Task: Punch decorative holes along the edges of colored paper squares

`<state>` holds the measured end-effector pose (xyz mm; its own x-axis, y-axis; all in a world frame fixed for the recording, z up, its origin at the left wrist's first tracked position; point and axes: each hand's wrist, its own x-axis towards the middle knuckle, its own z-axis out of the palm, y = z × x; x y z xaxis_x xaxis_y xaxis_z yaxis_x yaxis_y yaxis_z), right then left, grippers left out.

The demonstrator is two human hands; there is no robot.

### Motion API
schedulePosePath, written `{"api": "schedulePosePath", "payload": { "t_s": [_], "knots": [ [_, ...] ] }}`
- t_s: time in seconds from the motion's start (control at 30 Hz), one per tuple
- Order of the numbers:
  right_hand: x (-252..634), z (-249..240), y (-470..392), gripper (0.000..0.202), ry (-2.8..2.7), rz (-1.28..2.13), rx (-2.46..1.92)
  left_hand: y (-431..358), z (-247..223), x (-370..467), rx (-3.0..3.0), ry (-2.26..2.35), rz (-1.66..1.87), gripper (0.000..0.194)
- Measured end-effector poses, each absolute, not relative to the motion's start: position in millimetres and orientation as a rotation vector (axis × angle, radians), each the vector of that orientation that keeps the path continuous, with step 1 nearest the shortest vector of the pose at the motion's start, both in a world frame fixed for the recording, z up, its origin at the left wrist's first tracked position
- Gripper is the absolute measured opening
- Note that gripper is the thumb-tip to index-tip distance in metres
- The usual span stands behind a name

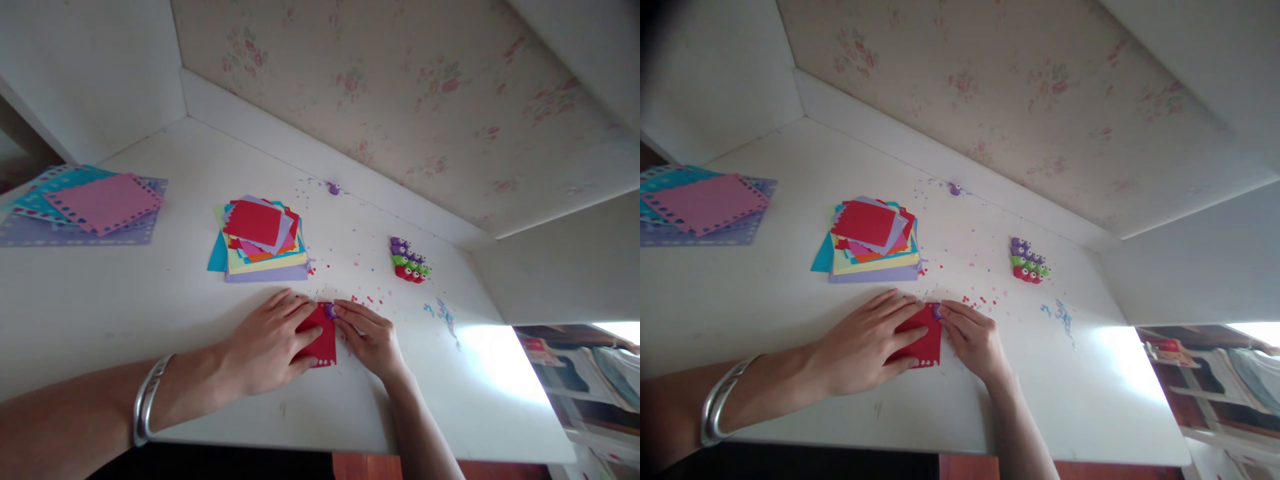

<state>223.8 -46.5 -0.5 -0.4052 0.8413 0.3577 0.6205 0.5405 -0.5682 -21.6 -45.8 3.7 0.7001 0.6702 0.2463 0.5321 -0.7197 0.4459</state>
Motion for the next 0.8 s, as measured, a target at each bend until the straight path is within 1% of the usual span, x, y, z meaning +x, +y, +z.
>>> {"api": "schedulePosePath", "payload": {
  "t_s": [0.17,0.37,0.63,0.8],
  "knots": [
    [223.3,-0.5,-46.5,0.033,-2.178,0.453,-1.174,-45.5,4.6,-21.4,2.587,0.958,0.513,0.039],
    [217.8,8.2,-46.0,0.031,-2.256,0.413,-1.149,-45.6,4.3,-20.7,2.575,0.948,0.532,0.037],
    [218.3,30.9,-28.9,0.025,-2.541,0.463,-1.069,-44.9,7.1,-18.8,2.581,0.951,0.5,0.038],
    [219.5,33.3,-26.6,0.023,-2.553,0.518,-1.086,-44.2,10.4,-18.7,2.591,0.964,0.473,0.037]
  ]
}}
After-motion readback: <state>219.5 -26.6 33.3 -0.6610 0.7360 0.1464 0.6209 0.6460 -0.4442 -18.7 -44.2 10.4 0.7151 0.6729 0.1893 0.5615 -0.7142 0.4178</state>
